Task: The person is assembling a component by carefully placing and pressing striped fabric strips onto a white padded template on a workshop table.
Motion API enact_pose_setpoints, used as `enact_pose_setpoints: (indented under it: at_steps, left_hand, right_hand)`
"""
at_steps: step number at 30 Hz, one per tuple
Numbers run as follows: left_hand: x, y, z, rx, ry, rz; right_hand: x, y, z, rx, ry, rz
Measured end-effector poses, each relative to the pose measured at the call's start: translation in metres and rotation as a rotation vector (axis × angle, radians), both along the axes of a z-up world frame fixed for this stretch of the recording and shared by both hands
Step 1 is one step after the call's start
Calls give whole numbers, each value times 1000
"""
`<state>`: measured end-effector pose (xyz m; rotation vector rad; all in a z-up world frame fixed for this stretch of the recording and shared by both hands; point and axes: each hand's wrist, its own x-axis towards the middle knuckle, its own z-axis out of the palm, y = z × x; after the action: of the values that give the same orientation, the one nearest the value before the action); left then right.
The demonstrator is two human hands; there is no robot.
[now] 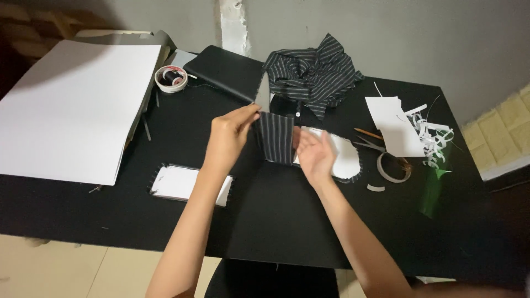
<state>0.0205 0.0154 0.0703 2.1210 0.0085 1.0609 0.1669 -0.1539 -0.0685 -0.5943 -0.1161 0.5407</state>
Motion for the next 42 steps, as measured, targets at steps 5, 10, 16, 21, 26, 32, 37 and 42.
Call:
enact_pose_setpoints:
  at_steps: [5, 10, 16, 21, 26, 32, 37, 42]
  left_hand:
    - [13, -10, -2, 34, 4, -38]
    - [20, -21, 2, 71, 13, -66]
    - [36, -31, 2, 107, 61, -95]
    - [36, -47, 11, 69, 94, -39]
    - [44, -74, 11, 45, 152, -48]
    - [63, -93, 5, 108, 199, -111]
    - [67, -94, 7, 105, 235, -124]
    - [67, -86, -3, 72, 233, -122]
  right_hand:
    - [4, -13, 17, 30, 177, -8]
    - [-20, -31, 37, -328, -316, 39]
    - [0, -40, 2, -855, -1010, 40]
    - [19, -46, 3, -809, -955, 79]
    - [75, -86, -44, -967, -1083, 235]
    - [79, -109, -60, -997, -1089, 265]
    - [16, -96, 9, -935, -1067, 266]
    - [18, -97, 1, -919, -1093, 206]
